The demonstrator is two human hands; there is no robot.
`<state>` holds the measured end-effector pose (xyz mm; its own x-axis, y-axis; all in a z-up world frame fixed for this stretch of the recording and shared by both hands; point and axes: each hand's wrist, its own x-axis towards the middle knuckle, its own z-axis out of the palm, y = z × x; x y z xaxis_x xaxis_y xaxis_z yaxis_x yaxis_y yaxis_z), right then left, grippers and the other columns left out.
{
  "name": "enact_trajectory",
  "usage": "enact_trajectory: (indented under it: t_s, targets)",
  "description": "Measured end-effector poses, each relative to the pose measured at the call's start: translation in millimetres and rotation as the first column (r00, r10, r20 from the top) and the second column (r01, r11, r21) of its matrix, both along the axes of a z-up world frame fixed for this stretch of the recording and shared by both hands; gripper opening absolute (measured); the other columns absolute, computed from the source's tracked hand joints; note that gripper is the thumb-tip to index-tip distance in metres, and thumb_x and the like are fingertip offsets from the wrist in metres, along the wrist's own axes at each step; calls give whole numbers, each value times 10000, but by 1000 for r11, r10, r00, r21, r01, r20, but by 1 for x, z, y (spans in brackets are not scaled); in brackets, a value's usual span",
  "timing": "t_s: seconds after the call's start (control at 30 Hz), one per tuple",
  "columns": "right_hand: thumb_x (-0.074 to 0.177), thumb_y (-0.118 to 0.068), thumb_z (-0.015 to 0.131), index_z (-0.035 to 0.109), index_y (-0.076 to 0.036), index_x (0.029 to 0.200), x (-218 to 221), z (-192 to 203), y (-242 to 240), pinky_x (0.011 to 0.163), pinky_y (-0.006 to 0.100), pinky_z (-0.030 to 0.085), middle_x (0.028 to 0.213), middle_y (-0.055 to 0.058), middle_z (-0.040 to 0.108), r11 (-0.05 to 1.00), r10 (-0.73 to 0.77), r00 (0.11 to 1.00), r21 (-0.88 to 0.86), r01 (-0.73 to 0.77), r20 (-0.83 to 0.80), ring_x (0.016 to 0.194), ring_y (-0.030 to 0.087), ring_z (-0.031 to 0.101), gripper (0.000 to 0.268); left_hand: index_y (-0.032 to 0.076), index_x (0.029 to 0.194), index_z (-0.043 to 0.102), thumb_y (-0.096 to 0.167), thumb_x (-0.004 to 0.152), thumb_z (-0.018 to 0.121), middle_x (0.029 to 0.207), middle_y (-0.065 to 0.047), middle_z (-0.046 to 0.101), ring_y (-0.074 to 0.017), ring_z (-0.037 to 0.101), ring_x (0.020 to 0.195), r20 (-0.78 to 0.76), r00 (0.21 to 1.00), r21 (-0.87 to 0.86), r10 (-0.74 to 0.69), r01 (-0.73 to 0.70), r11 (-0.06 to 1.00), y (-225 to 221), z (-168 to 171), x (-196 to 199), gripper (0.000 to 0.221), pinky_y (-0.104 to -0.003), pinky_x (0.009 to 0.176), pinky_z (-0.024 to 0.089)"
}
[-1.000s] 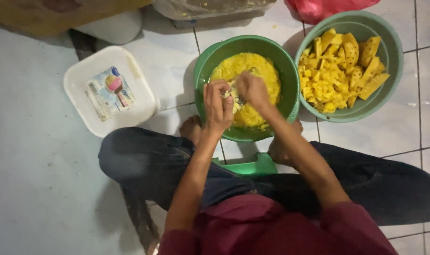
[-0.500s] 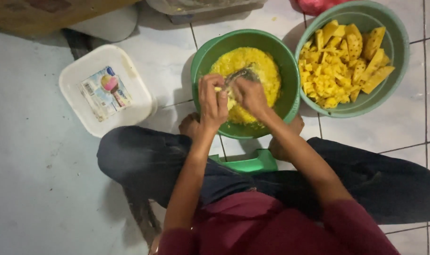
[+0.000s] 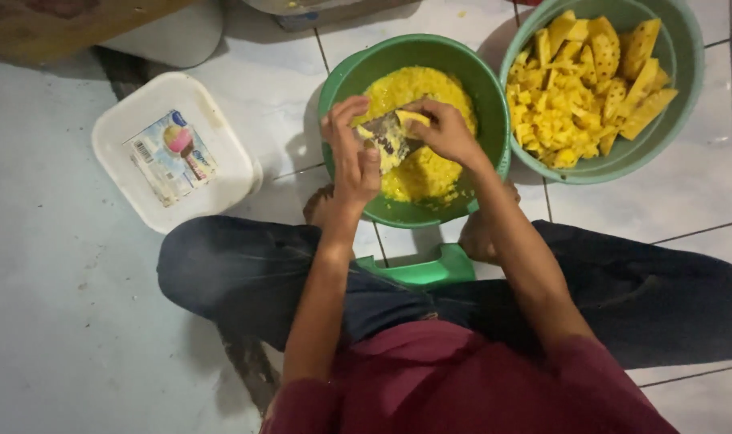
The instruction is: Grating pineapple pieces into a bowl using a hand-held metal grater.
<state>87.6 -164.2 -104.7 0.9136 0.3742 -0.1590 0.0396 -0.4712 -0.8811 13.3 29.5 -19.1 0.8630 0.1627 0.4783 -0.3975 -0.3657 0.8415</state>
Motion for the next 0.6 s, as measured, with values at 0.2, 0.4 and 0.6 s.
enact_trajectory:
  t_s: [0.2,0.4,0.6]
  targets:
    - [1006,-148,623,716,-33,1295,36,34,23,922,552,481,1275,194,725,959,273,917,-160,-234,292,1151,396,668,325,128,1413,409,829,1002,217,1482,-133,479,-291,467,1431,-10,998,-25,62,-62,998,-1,1,-4,835,-494,1267,348]
    - [959,-96,548,706,-13,1245,15,68,56,904,578,460,1191,226,725,884,462,854,-201,-422,238,1089,439,634,337,164,1550,320,845,951,340,1630,-141,361,-329,390,1551,85,993,-85,78,-71,994,3,-12,-4,907,-530,1329,325]
    - [731,38,456,680,-125,1145,-22,60,19,771,406,400,1120,76,736,856,447,631,-97,-508,635,935,265,603,498,271,1635,190,865,912,281,1756,-139,167,-338,205,1668,114,983,-56,142,-136,989,-3,-20,-3,940,-611,1404,161]
